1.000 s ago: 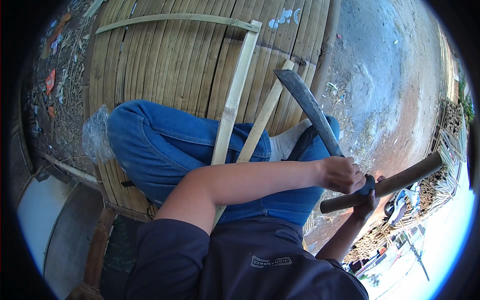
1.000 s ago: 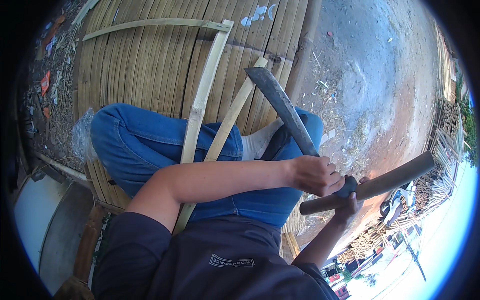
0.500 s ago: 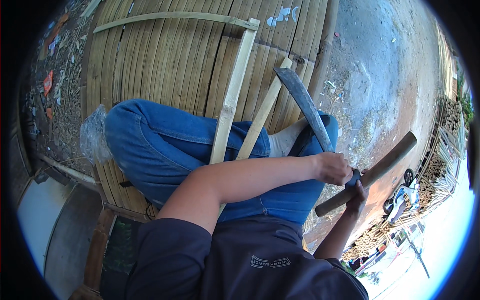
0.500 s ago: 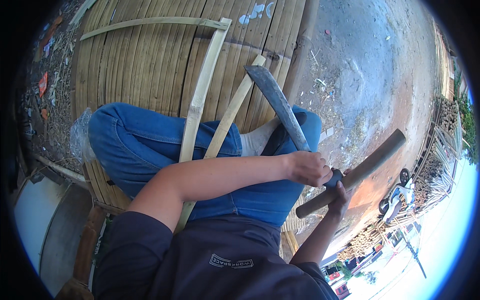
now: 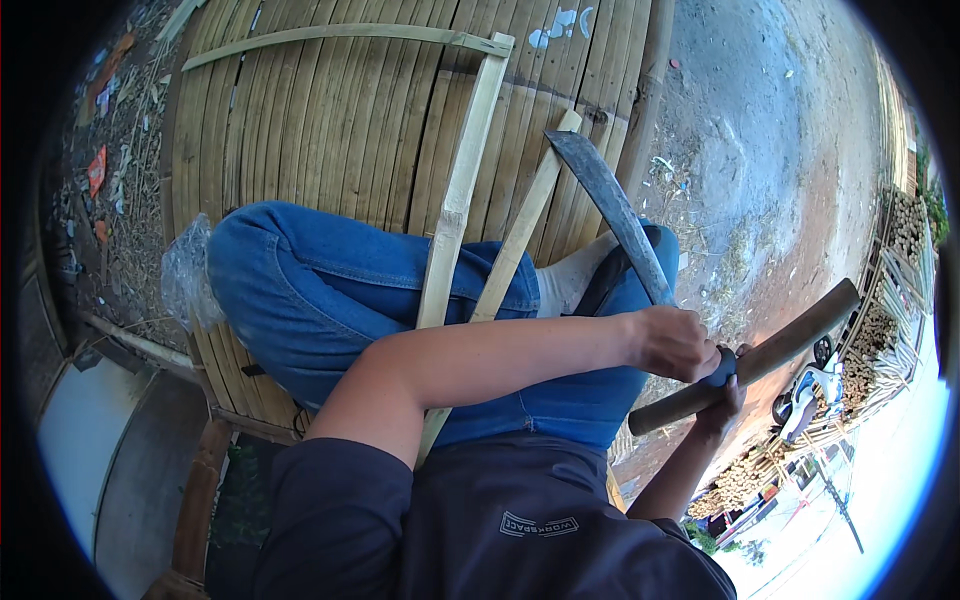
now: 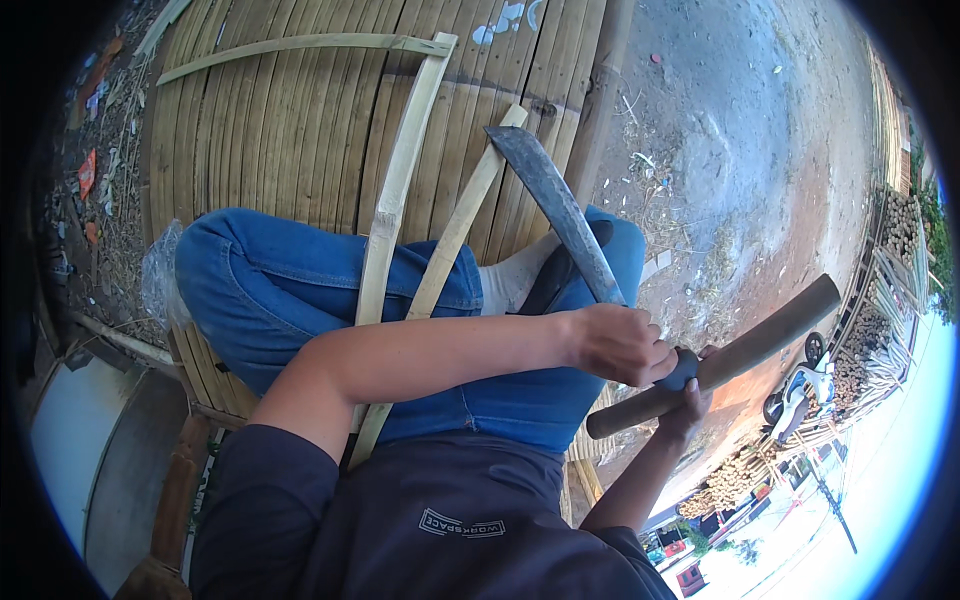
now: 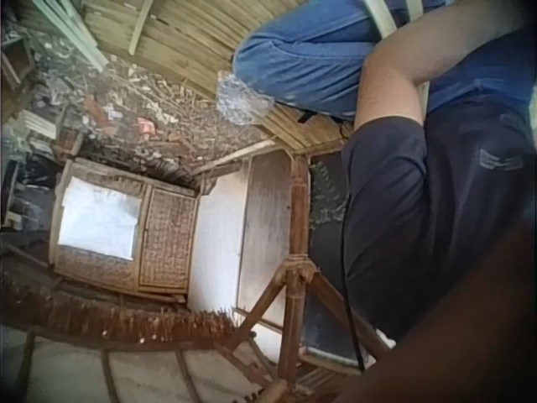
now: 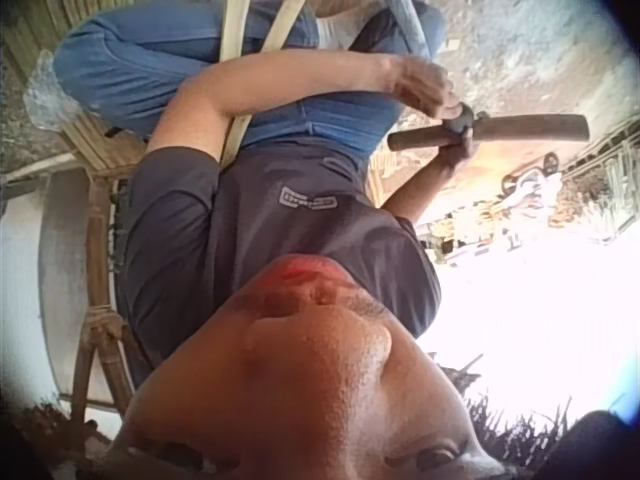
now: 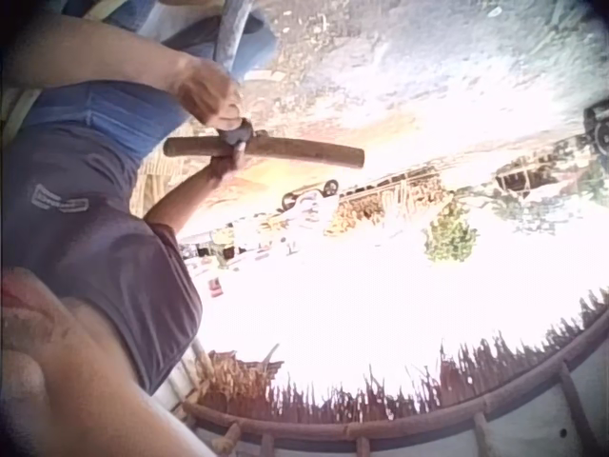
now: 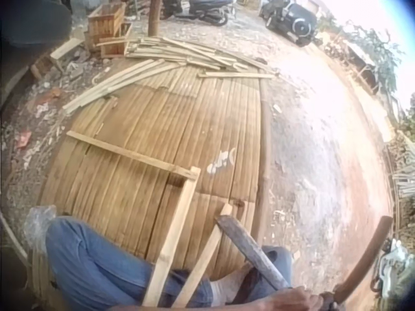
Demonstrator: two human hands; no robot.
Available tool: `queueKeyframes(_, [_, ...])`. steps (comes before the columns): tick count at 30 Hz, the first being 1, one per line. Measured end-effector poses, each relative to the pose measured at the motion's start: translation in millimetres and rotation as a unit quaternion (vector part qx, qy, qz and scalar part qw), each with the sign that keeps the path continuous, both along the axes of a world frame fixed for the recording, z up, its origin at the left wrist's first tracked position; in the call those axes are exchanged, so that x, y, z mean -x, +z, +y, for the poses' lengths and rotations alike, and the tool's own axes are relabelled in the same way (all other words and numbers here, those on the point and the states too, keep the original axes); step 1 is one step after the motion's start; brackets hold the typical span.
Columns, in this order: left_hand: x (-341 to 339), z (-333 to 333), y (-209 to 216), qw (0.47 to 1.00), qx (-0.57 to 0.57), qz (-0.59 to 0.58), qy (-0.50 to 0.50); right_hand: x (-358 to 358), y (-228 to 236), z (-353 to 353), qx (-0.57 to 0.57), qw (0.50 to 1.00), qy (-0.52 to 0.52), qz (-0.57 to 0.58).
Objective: The person uses a knife to shave and thin down bamboo strips, fitting one strip into a hole in a bamboo pole and removing material until it fits.
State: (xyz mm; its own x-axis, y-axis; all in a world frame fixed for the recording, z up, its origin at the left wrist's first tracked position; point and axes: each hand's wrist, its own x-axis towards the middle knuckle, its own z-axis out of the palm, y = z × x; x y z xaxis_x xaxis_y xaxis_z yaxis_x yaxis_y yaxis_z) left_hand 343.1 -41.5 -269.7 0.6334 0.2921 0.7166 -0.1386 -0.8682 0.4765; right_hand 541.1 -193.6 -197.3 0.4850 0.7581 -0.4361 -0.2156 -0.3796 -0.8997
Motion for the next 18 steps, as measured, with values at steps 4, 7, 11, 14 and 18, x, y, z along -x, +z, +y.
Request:
queueKeyframes(4, [8.3,16.9,22.0,0.999,0.031,-0.02,0.018,29.9,15.0,24.2,-0.022,0.992,-0.12,-0.023])
queueKeyframes(7, [23.7,46.0,39.5,0.997,0.048,-0.05,0.044,21.7,9.3,17.3,-0.022,0.992,0.01,0.124])
queueKeyframes(11, [40.9,87.7,45.6,0.989,0.064,-0.069,0.112,45.7,-12.2,61.2,0.038,0.959,0.112,0.256])
queueKeyframes(14, [60.8,112.7,48.4,0.984,0.087,-0.088,0.132,107.0,-34.2,108.0,-0.032,0.864,0.1,0.492])
queueKeyframes(18, [67.3,122.1,55.4,0.972,0.108,-0.134,0.158,167.2,-57.8,139.7,-0.007,0.783,0.016,0.622])
